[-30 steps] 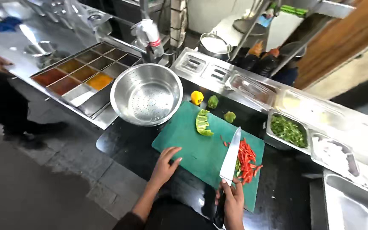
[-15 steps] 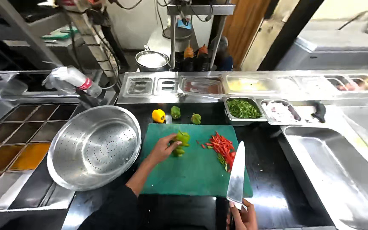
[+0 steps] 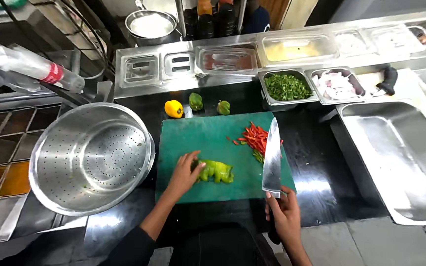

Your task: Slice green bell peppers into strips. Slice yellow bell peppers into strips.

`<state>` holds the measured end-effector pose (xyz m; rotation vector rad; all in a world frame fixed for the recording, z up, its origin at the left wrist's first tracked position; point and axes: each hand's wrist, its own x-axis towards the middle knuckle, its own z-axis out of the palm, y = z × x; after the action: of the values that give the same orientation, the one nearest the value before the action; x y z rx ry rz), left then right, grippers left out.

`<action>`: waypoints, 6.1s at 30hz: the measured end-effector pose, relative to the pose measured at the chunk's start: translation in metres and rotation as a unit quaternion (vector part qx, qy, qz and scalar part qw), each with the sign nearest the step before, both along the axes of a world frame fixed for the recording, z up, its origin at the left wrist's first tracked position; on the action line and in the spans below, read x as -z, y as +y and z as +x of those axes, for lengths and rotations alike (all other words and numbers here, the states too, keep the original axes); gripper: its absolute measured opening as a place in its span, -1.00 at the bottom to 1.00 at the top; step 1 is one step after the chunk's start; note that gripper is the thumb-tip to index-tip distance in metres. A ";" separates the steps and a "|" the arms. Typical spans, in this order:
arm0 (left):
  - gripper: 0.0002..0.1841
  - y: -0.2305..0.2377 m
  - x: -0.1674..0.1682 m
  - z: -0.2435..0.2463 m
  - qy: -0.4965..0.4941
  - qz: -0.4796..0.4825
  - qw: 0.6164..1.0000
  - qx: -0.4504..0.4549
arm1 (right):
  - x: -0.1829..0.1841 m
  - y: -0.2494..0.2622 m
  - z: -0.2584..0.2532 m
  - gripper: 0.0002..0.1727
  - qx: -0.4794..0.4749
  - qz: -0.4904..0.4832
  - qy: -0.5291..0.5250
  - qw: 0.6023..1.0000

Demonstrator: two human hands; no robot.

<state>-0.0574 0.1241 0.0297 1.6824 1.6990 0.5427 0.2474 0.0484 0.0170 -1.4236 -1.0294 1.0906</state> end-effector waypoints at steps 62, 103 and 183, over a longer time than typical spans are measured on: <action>-0.87 0.039 0.021 0.040 0.050 0.202 0.956 0.206 | 0.003 0.006 0.005 -0.60 -0.137 -0.098 -0.182 0.969; -0.78 0.064 0.006 0.035 0.072 0.189 0.926 0.320 | -0.096 0.059 -0.085 -0.56 -0.380 -0.346 -0.477 0.713; -0.81 0.047 0.035 0.001 0.015 0.262 0.922 0.284 | -0.083 0.047 -0.123 -0.55 -0.347 -0.298 -0.538 0.708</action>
<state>-0.0565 0.1708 -0.0050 2.4498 1.0336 0.7218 0.1248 0.0959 0.1001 -2.4133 -2.3489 1.1143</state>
